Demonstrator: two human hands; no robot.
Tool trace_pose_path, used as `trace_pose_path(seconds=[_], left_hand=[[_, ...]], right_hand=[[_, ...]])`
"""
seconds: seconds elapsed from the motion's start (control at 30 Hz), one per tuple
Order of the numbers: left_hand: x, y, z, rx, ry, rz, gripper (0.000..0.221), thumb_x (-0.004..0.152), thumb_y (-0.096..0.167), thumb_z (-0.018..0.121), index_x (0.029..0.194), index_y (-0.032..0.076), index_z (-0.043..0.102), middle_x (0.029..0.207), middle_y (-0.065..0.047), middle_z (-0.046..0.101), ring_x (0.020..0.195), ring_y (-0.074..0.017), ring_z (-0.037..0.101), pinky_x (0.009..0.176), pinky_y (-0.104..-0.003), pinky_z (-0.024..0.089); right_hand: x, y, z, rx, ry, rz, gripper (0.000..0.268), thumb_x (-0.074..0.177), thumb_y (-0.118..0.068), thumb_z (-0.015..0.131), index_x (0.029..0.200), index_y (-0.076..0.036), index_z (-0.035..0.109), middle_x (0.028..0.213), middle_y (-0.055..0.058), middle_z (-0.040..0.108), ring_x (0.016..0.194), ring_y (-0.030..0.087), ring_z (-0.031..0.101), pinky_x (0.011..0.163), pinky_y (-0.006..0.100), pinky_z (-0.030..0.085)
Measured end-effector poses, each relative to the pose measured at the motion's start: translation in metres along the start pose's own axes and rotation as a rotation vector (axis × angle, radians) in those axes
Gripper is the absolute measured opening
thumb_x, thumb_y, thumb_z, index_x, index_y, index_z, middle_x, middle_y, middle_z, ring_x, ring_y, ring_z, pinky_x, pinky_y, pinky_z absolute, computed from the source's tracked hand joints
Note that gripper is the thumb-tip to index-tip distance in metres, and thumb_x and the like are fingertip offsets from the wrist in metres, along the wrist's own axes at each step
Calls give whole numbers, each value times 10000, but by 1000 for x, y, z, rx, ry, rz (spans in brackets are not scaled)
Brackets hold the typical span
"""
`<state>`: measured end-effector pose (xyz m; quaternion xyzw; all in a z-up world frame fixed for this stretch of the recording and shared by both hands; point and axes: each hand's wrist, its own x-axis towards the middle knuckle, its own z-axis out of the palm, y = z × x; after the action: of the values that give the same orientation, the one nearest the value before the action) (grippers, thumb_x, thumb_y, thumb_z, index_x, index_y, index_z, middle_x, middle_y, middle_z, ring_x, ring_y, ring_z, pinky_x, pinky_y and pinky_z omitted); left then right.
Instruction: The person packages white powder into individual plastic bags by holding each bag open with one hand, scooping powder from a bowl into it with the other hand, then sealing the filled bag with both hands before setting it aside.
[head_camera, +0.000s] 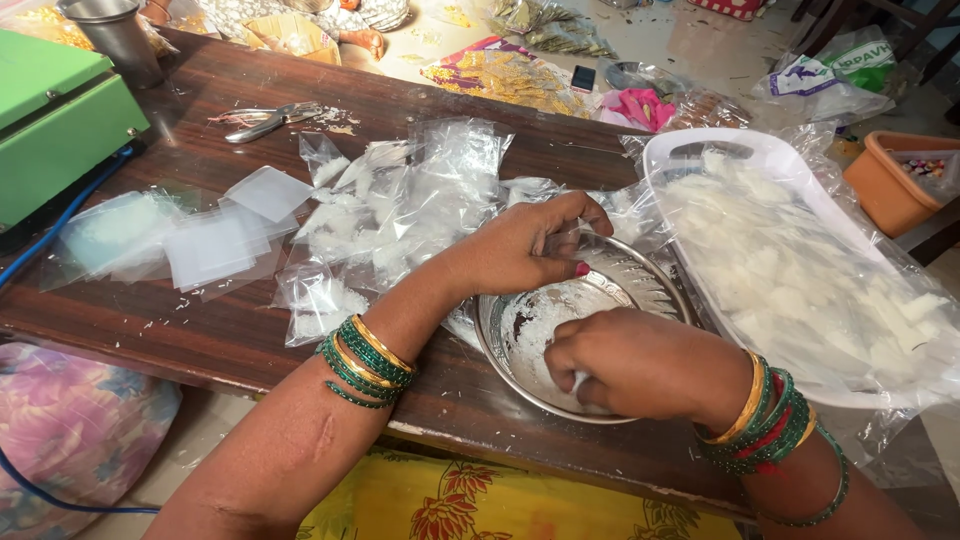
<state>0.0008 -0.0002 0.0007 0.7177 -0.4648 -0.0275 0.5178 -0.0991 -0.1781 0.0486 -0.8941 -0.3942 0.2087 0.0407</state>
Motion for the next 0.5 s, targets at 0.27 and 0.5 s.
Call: trace_pose_path(seconds=[0.27, 0.5], left_hand=[[-1, -7, 1, -82, -22, -21, 408, 870, 51, 739, 1244, 101, 583, 797, 34, 523, 744, -73, 504, 693, -262, 468], [0, -5, 1, -54, -25, -76, 462, 826, 75, 748, 1245, 90, 555, 841, -3, 620, 785, -86, 594, 738, -280, 520]], right_hand=[[-17, 17, -19, 284, 385, 137, 134, 761, -81, 751, 895, -81, 744, 787, 70, 752, 706, 183, 723, 665, 339, 565], [-14, 14, -20, 264, 1058, 19, 143, 864, 9, 781, 988, -33, 724, 983, 57, 737, 791, 103, 650, 703, 260, 532]])
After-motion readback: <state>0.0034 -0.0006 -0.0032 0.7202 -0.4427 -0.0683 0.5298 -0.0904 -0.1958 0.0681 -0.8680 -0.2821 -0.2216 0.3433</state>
